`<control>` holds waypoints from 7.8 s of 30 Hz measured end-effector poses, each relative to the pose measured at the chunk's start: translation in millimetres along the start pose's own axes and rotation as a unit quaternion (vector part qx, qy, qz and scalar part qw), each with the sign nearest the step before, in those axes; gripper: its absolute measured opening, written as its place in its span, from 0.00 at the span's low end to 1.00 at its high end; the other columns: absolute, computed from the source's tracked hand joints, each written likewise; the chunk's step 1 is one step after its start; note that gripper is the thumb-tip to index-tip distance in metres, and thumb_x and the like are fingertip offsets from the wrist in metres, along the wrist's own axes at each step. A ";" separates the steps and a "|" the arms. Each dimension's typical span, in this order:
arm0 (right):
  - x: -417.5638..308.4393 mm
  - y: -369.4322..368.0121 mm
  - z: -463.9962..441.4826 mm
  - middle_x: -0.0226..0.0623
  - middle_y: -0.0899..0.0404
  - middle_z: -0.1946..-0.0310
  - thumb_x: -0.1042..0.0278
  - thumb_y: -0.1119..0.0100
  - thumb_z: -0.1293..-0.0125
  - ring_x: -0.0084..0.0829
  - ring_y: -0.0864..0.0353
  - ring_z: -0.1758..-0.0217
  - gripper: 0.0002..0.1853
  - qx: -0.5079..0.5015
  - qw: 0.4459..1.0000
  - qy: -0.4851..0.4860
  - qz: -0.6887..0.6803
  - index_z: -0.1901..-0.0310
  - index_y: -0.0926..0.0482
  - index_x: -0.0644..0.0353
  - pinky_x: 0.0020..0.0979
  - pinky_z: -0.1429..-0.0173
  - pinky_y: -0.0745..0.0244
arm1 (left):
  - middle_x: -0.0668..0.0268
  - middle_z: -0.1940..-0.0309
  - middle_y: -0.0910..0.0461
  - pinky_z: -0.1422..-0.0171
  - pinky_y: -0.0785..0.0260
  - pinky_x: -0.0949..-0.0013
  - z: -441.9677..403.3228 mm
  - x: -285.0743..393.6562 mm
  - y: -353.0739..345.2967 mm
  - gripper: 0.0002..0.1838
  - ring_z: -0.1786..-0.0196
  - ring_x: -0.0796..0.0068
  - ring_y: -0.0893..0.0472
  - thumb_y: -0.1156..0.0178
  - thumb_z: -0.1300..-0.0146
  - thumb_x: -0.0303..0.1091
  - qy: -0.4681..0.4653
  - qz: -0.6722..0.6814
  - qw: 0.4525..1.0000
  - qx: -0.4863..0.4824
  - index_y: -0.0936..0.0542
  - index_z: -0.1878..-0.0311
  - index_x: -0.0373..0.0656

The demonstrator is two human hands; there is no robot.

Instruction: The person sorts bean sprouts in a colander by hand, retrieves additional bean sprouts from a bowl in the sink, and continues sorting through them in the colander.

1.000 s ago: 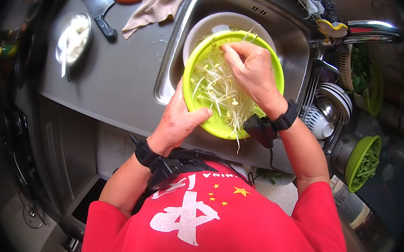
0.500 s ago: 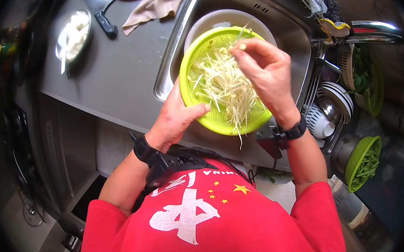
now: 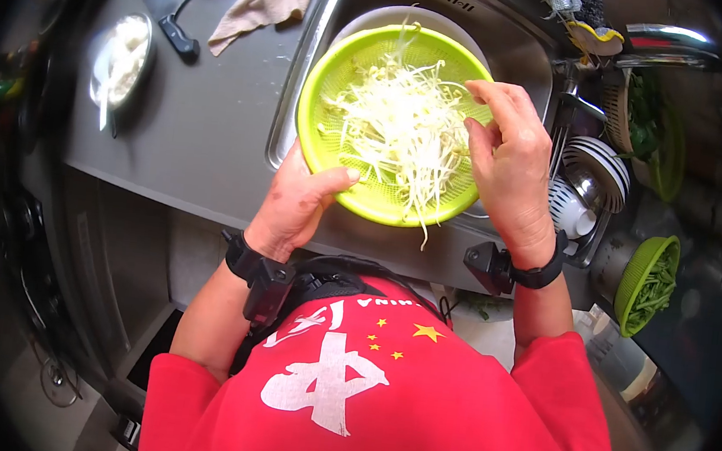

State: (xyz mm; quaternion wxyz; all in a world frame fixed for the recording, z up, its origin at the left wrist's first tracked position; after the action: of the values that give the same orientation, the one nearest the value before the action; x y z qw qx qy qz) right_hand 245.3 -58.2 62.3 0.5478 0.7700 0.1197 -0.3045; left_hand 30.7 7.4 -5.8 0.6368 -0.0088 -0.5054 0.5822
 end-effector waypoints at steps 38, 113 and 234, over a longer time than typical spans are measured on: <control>3.6 -24.6 -6.4 0.48 0.20 0.70 0.69 0.35 0.39 0.51 0.17 0.66 0.07 -0.011 0.995 -0.019 0.093 0.70 0.21 0.63 0.47 0.61 0.23 | 0.59 0.36 0.27 0.29 0.33 0.63 9.2 -10.1 -6.5 0.39 0.35 0.68 0.25 0.31 0.37 0.27 -0.022 -0.073 0.997 -0.028 0.41 0.27 0.39; -25.4 0.0 9.3 0.42 0.19 0.67 0.78 0.35 0.40 0.45 0.17 0.67 0.05 -0.023 0.993 0.073 -0.091 0.62 0.17 0.64 0.38 0.62 0.21 | 0.58 0.36 0.26 0.29 0.33 0.61 11.9 2.8 -4.3 0.35 0.36 0.66 0.24 0.33 0.35 0.28 -0.052 -0.014 0.998 -0.031 0.38 0.28 0.38; 5.1 8.3 13.9 0.42 0.17 0.54 0.84 0.39 0.38 0.28 0.16 0.61 0.12 0.028 0.987 -0.014 -0.155 0.53 0.19 0.66 0.25 0.62 0.22 | 0.57 0.36 0.27 0.29 0.34 0.61 12.1 2.9 3.6 0.41 0.35 0.64 0.25 0.28 0.39 0.32 -0.058 -0.058 0.997 -0.012 0.40 0.28 0.38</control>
State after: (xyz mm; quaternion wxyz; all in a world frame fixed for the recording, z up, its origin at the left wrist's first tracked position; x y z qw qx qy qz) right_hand 248.9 -74.8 62.7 0.4735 0.7531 0.2211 -0.3997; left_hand 19.6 3.7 -0.2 0.6392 0.0465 -0.5479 0.5376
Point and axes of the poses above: each hand's wrist, its own z-axis away from the middle knuckle, its own y-axis out of the back of the hand, x = y × z, the point moved 3 cm from there along -z, towards the middle knuckle
